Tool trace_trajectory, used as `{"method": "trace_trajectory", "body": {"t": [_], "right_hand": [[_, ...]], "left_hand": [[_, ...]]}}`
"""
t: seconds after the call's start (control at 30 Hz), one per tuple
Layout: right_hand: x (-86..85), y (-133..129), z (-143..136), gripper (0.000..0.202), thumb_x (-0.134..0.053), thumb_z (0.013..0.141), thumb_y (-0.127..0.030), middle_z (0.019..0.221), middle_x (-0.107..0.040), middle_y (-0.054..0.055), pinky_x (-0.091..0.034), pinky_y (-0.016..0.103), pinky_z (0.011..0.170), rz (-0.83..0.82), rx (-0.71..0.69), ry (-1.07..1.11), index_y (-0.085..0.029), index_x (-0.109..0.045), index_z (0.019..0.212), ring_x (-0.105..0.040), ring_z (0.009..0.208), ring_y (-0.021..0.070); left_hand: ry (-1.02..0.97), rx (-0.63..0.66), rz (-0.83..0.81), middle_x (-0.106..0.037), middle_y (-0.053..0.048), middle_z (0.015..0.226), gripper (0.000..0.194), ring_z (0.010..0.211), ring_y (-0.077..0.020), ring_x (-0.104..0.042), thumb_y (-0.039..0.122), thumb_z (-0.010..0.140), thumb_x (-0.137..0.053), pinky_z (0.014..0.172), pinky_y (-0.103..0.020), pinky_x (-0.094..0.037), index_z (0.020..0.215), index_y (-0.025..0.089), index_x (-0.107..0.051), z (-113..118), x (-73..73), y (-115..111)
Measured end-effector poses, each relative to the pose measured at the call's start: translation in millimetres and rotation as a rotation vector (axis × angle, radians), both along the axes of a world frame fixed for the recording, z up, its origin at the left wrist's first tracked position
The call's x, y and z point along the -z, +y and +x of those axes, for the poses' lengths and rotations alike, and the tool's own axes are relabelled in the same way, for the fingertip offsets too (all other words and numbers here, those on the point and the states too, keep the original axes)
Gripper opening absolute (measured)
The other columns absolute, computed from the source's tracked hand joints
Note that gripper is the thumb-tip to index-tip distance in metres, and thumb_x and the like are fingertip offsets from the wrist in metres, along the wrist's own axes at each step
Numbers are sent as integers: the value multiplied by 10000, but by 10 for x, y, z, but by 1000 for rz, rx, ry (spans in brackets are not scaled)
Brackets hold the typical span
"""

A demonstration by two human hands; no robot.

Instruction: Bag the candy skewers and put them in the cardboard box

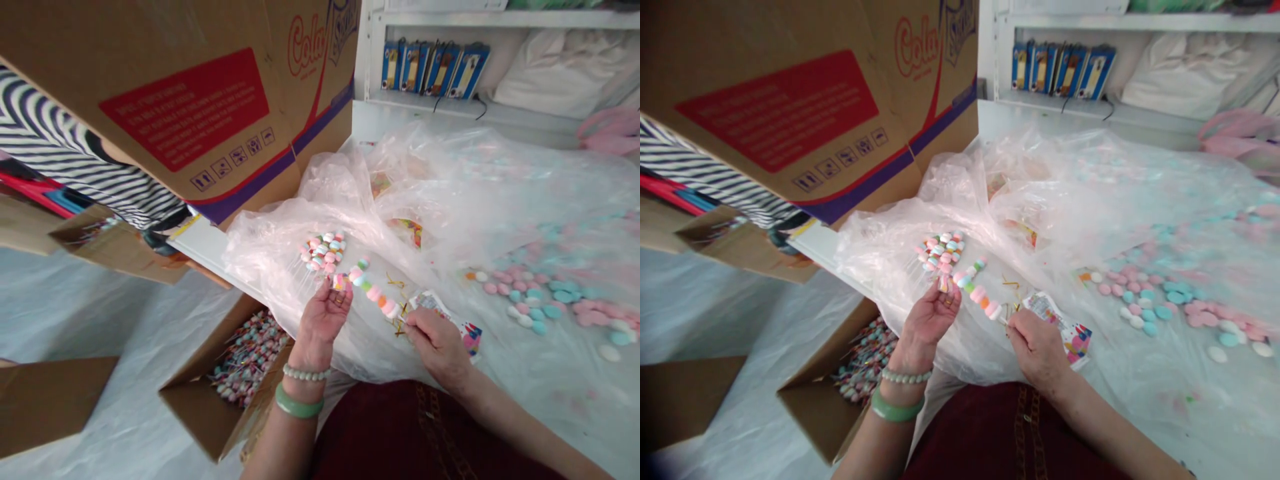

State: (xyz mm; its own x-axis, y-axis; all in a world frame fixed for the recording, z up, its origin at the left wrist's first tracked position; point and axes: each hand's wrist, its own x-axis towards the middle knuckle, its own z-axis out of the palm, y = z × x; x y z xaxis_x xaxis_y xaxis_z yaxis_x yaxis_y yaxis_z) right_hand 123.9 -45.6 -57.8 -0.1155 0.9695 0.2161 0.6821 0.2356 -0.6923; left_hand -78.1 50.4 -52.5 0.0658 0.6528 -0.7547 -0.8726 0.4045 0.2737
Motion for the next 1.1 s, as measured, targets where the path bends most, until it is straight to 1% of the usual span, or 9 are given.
{"method": "trace_trajectory", "body": {"t": [0.23, 0.4, 0.47, 0.57, 0.67, 0.77, 0.93, 1.0, 1.1], "right_hand": [[49, -48, 31, 227, -464, 878, -124, 686, -580, 71, -355, 306, 636, 324, -10, -366, -187, -621, 726, -505, 664, 181], [46, -42, 61, 234, -455, 902, -144, 720, -592, 78, -365, 301, 635, 282, -5, -311, -183, -619, 740, -512, 683, 178], [43, -20, 83, 228, -449, 914, -174, 719, -585, 67, -368, 293, 633, 192, -32, -229, -182, -609, 752, -518, 685, 171], [49, 19, 92, 198, -464, 900, -216, 706, -572, 34, -375, 282, 643, -6, -64, -57, -196, -584, 744, -523, 681, 155], [59, 53, 56, 165, -528, 830, -262, 640, -538, 1, -363, 263, 595, -264, 26, 172, -201, -554, 678, -501, 632, 139], [60, 84, 16, 203, -574, 761, -315, 486, -413, -49, -257, 225, 444, -631, 107, 557, -193, -502, 615, -357, 450, 86], [82, 128, 6, 241, -689, 616, -303, 411, -326, -119, -81, 207, 361, -1188, 11, 1171, -191, -483, 671, -137, 335, 26], [102, 128, -2, 266, -706, 601, -307, 417, -327, -125, -77, 207, 352, -1249, 17, 1258, -193, -479, 681, -134, 325, 23], [117, 111, -37, 229, -691, 636, -309, 400, -340, -115, -75, 205, 363, -1066, 108, 1149, -182, -503, 668, -165, 330, 24]], "left_hand": [[99, -62, 111, -618, -1, 578, 240, 524, -106, -606, 178, 918, -480, 613, -265, -548, 720, 150, -613, -34, 58, -18], [178, -6, 263, -670, -13, 684, 120, 584, -115, -629, 169, 863, -555, 593, -255, -540, 787, 152, -647, -47, 110, -35], [230, 73, 349, -672, -18, 680, 52, 577, -117, -623, 180, 802, -631, 563, -236, -525, 780, 142, -659, -51, 123, -54], [296, 202, 437, -671, -28, 672, 125, 585, -122, -621, 231, 716, -723, 561, -232, -522, 741, 122, -667, -50, 133, -94], [308, 218, 456, -680, -27, 705, 185, 616, -127, -629, 269, 680, -756, 615, -261, -542, 760, 124, -673, -35, 139, -129], [262, 175, 450, -687, -12, 730, 203, 641, -127, -638, 280, 677, -761, 649, -271, -545, 795, 141, -671, -7, 164, -154], [235, 200, 450, -690, -22, 729, 174, 663, -126, -647, 247, 695, -748, 639, -236, -531, 779, 119, -666, 42, 197, -184], [229, 195, 416, -693, -27, 735, 150, 655, -128, -647, 236, 717, -728, 644, -249, -539, 784, 119, -662, 45, 188, -185], [196, 207, 370, -704, -52, 766, 156, 668, -150, -660, 272, 787, -663, 650, -285, -553, 827, 121, -661, 35, 159, -172]]}}
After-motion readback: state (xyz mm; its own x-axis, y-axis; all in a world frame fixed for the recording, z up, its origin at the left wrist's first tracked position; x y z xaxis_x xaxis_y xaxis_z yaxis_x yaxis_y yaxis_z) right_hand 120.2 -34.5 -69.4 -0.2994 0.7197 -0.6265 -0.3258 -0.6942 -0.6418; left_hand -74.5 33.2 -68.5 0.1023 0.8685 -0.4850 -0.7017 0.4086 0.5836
